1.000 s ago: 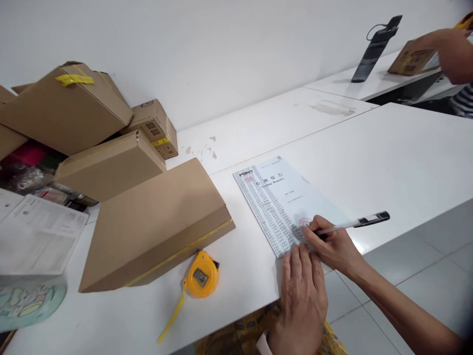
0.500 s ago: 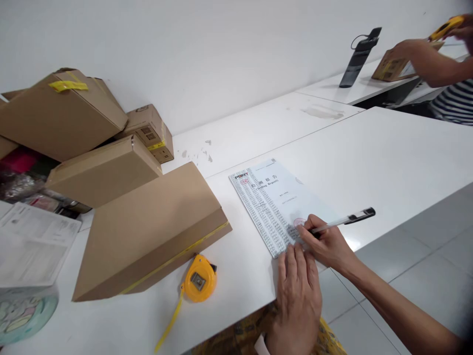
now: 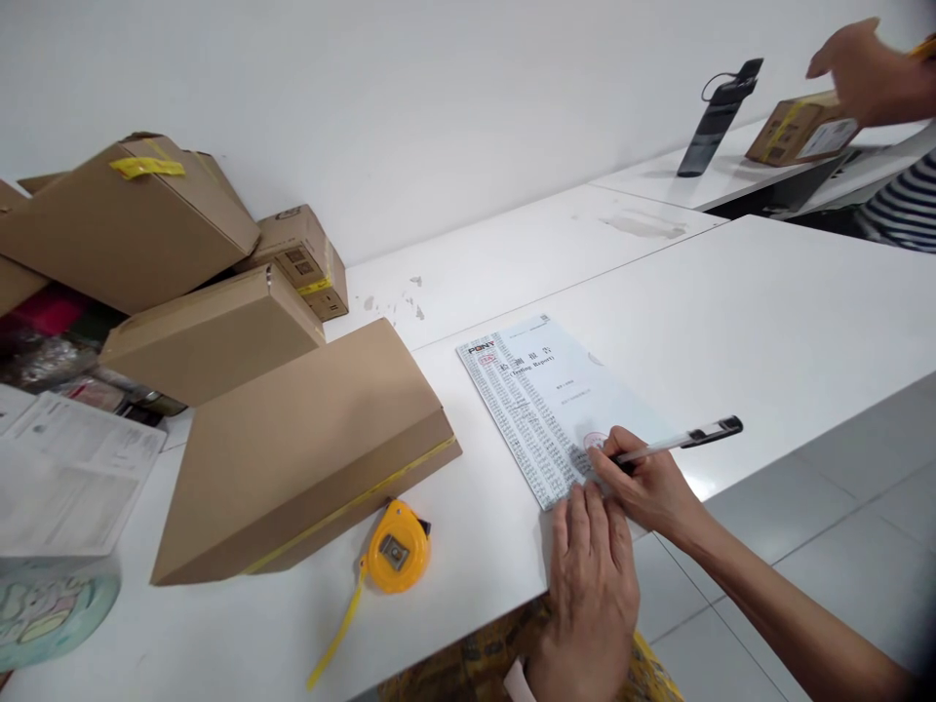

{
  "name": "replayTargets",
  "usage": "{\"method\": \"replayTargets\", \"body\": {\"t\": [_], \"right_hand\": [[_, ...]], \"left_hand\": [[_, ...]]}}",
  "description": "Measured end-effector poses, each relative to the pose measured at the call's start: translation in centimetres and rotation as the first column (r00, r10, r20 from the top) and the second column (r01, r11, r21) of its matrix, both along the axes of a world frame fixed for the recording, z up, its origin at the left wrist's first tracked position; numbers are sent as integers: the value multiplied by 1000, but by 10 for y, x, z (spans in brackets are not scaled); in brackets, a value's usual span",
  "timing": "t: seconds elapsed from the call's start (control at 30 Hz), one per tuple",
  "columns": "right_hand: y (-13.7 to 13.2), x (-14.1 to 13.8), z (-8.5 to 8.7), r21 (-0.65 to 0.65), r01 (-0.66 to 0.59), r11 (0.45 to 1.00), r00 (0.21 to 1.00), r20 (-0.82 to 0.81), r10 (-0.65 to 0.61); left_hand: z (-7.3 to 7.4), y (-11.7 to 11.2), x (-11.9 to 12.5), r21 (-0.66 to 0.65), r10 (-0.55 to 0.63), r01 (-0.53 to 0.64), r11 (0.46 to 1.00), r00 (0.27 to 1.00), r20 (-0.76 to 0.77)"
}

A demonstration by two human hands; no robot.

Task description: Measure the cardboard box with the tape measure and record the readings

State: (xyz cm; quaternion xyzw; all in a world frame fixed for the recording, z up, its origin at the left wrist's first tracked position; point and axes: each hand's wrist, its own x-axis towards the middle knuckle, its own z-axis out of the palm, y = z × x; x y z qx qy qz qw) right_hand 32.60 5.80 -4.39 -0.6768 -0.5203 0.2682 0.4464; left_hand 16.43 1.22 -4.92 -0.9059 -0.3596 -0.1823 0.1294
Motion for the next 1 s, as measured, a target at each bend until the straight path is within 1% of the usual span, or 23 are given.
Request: {"method": "replayTargets", "body": {"t": [0.13, 0.3, 0.53, 1.0], "right_hand": [[-1, -1, 2, -6, 11, 1000, 1000, -2, -11], [-1, -1, 3, -4, 15, 1000, 1000, -14, -15], [-2, 0, 4, -46, -6, 999, 1000, -26, 5], [-2, -2, 6, 6, 51, 999, 998, -26, -50]], "left_hand": [[-1, 0, 0, 1, 9, -9, 1000, 1000, -15], [-3, 0, 1, 18, 13, -13, 1000, 1000, 5], [1, 0, 0, -9, 6, -6, 1000, 1000, -11], [3, 0, 0, -6, 5, -5, 1000, 1000, 1]]}}
